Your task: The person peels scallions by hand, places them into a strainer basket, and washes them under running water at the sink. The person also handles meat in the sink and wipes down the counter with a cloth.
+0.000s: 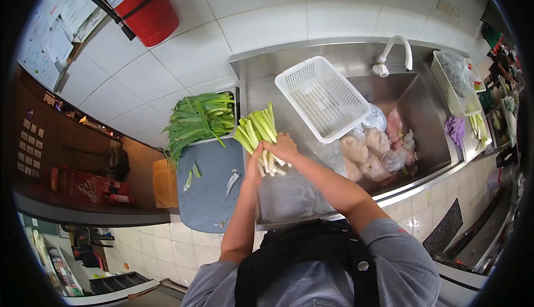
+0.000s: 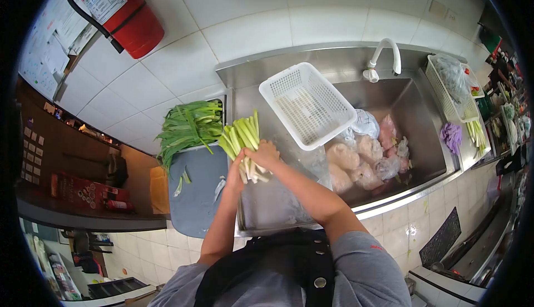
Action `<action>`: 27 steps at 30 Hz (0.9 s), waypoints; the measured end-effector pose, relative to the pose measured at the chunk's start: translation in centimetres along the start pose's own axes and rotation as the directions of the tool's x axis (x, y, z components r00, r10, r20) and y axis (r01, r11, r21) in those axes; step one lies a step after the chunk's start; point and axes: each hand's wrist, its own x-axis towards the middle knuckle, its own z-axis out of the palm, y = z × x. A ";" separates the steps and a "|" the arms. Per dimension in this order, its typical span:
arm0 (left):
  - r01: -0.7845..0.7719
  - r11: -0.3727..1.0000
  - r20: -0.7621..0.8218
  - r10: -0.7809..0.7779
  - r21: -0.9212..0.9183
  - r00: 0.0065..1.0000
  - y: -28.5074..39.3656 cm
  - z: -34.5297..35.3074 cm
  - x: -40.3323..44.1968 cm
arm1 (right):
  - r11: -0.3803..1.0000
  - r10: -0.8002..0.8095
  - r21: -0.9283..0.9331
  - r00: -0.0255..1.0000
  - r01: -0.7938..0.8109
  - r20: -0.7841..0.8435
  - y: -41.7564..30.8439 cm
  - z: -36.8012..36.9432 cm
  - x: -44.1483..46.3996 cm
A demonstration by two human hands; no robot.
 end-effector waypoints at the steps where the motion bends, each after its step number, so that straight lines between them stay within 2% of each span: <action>1: 0.027 0.999 0.029 -0.026 -0.037 0.999 0.0 -0.4 -0.1 | 0.992 -0.007 0.126 0.994 -0.007 0.112 0.4 0.7 0.5; 2: 0.054 0.996 0.058 -0.050 -0.072 0.997 0.0 -0.7 -0.2 | 0.968 -0.030 0.250 0.975 -0.027 0.221 0.9 1.4 1.0; 3: 0.076 0.995 0.056 -0.072 -0.062 0.996 0.0 -0.8 -0.5 | 0.947 -0.040 0.319 0.976 -0.032 0.215 0.8 0.9 0.2; 7: 0.069 0.997 0.012 -0.069 -0.027 0.998 -0.1 -0.3 -2.2 | 0.959 -0.071 0.281 0.991 0.037 0.114 0.0 0.3 -2.0; 9: -0.070 0.998 -0.035 0.070 -0.004 0.997 0.2 0.9 -3.5 | 0.950 -0.145 0.280 0.989 0.136 0.012 -0.7 -0.5 -3.0; 10: -0.066 0.998 -0.036 0.066 -0.004 0.997 1.0 2.0 -4.1 | 0.951 -0.142 0.280 0.990 0.133 0.013 -1.6 -1.8 -3.6; 13: -0.229 0.969 0.000 0.230 0.088 0.973 4.9 6.6 -4.6 | 0.939 -0.227 0.249 0.971 0.239 -0.077 -4.6 -7.4 -4.3; 15: -0.272 0.952 0.034 0.270 0.138 0.962 7.1 11.1 -4.0 | 0.865 -0.277 0.425 0.960 0.267 -0.040 -5.0 -11.8 -3.0; 16: -0.281 0.950 0.096 0.270 0.136 0.958 7.9 13.6 -3.6 | 0.900 -0.225 0.371 0.973 0.230 -0.056 -5.2 -14.3 -2.5; 17: -0.320 0.938 0.090 0.310 0.133 0.946 7.6 15.9 -2.3 | 0.906 -0.213 0.351 0.971 0.236 -0.104 -4.1 -15.6 -0.6; 18: -0.278 0.954 0.128 0.264 0.110 0.956 7.4 17.9 -1.3 | 0.901 -0.157 0.403 0.987 0.161 -0.042 -4.3 -18.4 -0.7; 19: -0.313 0.939 0.176 0.288 0.142 0.941 6.8 19.6 0.0 | 0.889 -0.102 0.450 0.995 0.082 0.020 -4.4 -21.3 -0.8; 21: -0.270 0.957 0.229 0.241 0.105 0.943 4.6 22.4 3.0 | 0.835 -0.193 0.520 0.981 0.181 -0.031 -0.8 -23.4 2.1; 22: -0.278 0.955 0.228 0.249 0.102 0.941 3.1 22.8 4.6 | 0.838 -0.201 0.528 0.978 0.139 0.061 2.0 -23.4 5.2; 23: -0.151 0.981 0.237 0.120 0.119 0.964 1.7 23.1 6.2 | 0.841 -0.207 0.533 0.966 0.095 0.154 4.6 -22.9 7.8; 24: -0.020 0.990 0.243 -0.014 0.138 0.970 0.4 22.9 7.5 | 0.943 -0.117 0.330 0.972 0.045 0.204 6.1 -22.7 8.7; 25: -0.022 0.990 0.242 -0.012 0.137 0.970 -1.1 22.0 8.7 | 0.994 -0.017 0.108 0.972 -0.008 0.232 7.3 -22.3 9.2; 26: 0.012 0.988 0.177 -0.040 0.155 0.983 -2.7 21.0 9.8 | 0.994 -0.021 0.109 0.973 -0.005 0.231 8.7 -21.4 9.4; 27: 0.045 0.984 0.111 -0.065 0.172 0.992 -3.4 20.5 10.3 | 0.995 -0.101 0.024 0.981 0.099 0.165 10.3 -20.1 9.2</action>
